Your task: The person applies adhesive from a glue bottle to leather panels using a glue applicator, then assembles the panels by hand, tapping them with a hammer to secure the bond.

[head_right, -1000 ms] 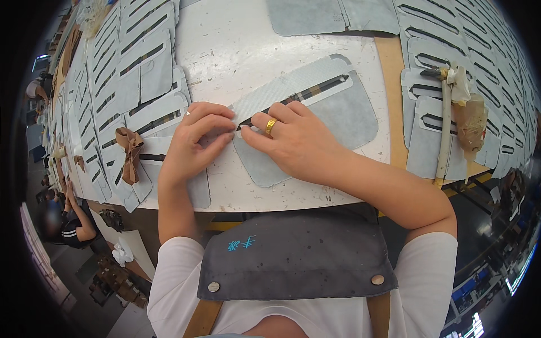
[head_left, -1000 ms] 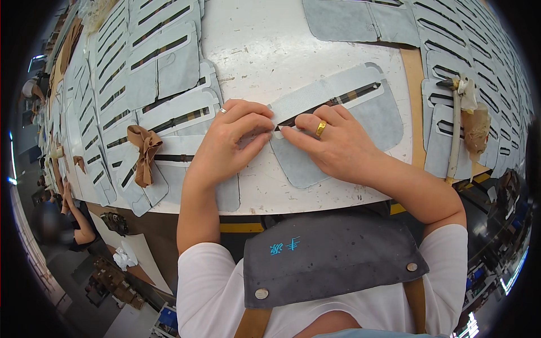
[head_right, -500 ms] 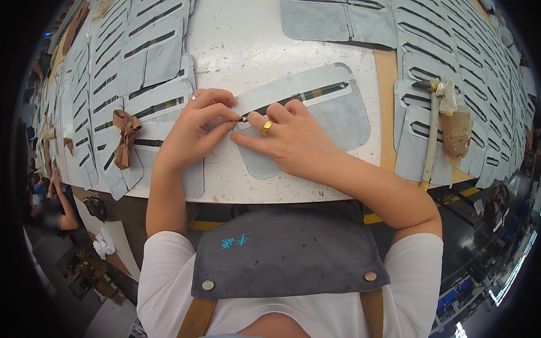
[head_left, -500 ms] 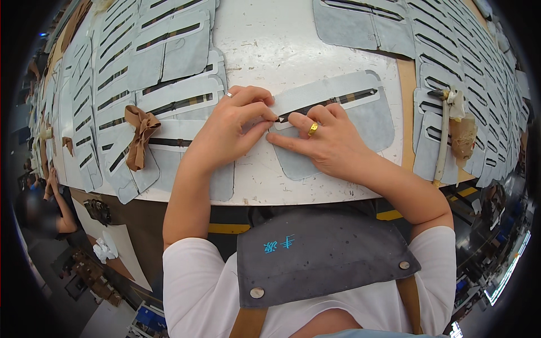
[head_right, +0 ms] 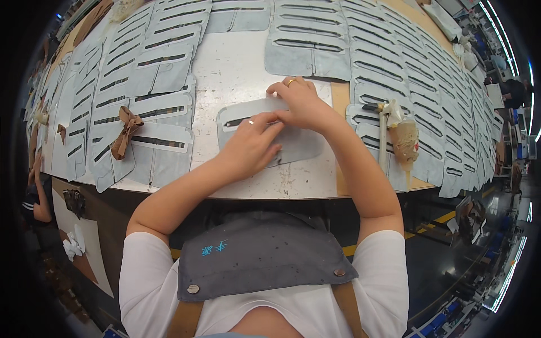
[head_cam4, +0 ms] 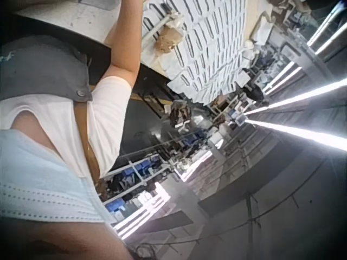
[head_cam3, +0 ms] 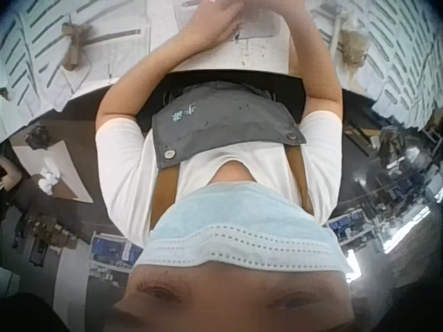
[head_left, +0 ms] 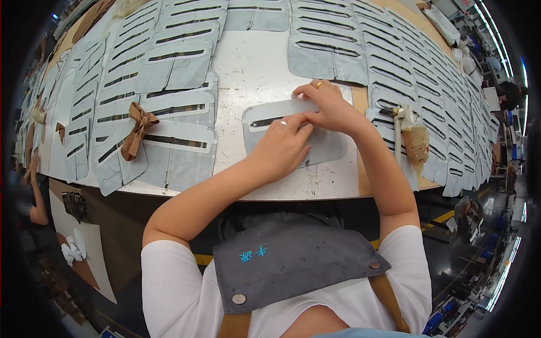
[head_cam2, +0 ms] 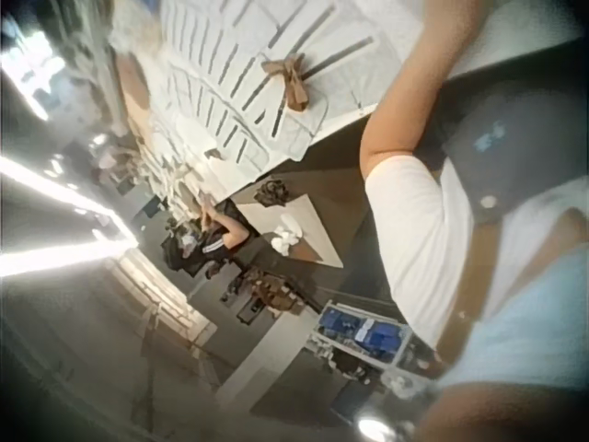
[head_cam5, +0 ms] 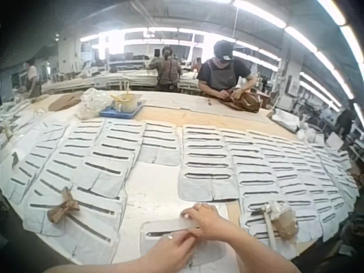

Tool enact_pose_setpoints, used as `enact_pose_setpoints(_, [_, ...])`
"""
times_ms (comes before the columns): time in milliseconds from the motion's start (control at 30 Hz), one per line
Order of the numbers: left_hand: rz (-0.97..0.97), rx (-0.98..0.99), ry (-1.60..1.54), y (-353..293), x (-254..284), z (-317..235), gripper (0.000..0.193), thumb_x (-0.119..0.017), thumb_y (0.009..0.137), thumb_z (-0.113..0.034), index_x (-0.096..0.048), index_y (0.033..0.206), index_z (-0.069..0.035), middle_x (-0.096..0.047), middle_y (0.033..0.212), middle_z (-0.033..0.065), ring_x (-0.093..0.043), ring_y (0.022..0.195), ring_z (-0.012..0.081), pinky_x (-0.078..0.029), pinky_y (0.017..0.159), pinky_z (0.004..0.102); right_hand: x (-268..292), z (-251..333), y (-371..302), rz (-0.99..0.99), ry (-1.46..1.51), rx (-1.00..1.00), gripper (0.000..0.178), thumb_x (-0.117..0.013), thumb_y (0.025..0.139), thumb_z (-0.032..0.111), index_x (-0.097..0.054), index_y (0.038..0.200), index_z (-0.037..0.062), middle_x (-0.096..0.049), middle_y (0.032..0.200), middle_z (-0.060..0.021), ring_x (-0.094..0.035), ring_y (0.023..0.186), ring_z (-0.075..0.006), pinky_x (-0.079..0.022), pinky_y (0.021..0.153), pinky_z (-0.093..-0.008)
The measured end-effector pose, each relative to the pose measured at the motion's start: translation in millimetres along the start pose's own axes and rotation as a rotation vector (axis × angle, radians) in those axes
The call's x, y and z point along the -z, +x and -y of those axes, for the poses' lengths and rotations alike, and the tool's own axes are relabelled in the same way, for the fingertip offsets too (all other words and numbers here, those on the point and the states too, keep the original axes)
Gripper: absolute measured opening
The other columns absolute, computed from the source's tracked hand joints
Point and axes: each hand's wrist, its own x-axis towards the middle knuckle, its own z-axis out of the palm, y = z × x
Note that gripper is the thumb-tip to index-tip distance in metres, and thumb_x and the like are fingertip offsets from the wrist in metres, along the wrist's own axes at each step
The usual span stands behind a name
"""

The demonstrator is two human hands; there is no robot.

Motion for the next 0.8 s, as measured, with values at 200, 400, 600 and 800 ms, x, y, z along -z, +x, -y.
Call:
enact_pose_setpoints(200, [0.004,0.016,0.098,-6.1,-28.6,7.4,0.041,-0.060,0.087,-0.017,-0.053,0.123,0.001,-0.047,0.129,0.0165,-0.045,0.122,0.0320,-0.039,0.098,0.0436,-4.6,-6.3,6.7,0.099,0.030,0.077,0.030,-0.073,0.072,0.017,-0.065,0.099,0.0059,-0.057,0.088,-0.0106,-0.053,0.091,-0.0274,-0.041,0.083,-0.0361])
enact_pose_setpoints(400, [-0.012,0.111,0.197,-1.1,-33.3,5.8,0.044,-0.056,0.089,-0.018,-0.047,0.129,0.000,-0.041,0.139,0.0185,-0.035,0.133,0.0361,-0.028,0.110,0.0483,39.3,35.4,21.5,-0.468,-0.332,0.096,0.016,-0.068,0.071,0.007,-0.059,0.083,0.0120,-0.060,0.091,0.0004,-0.057,0.091,-0.0197,-0.040,0.084,-0.0374])
enact_pose_setpoints(600, [0.023,0.060,0.208,13.1,-20.8,10.0,0.044,-0.059,0.087,-0.017,-0.047,0.126,-0.001,-0.045,0.134,0.0187,-0.041,0.126,0.0365,-0.031,0.106,0.0479,18.8,22.9,10.2,-0.345,-0.243,0.019,0.029,-0.071,0.079,0.018,-0.061,0.106,0.0108,-0.061,0.106,-0.0030,-0.054,0.105,-0.0215,-0.037,0.092,-0.0375])
enact_pose_setpoints(800, [0.124,0.170,0.019,33.4,-0.8,17.2,0.049,-0.071,0.079,-0.015,-0.048,0.120,-0.003,-0.050,0.111,0.0151,-0.049,0.108,0.0344,-0.041,0.092,0.0427,16.8,10.7,-48.4,-0.234,0.164,-0.213,0.025,-0.062,0.085,0.009,-0.057,0.110,0.0049,-0.063,0.100,-0.0147,-0.058,0.098,-0.0306,-0.048,0.082,-0.0387])
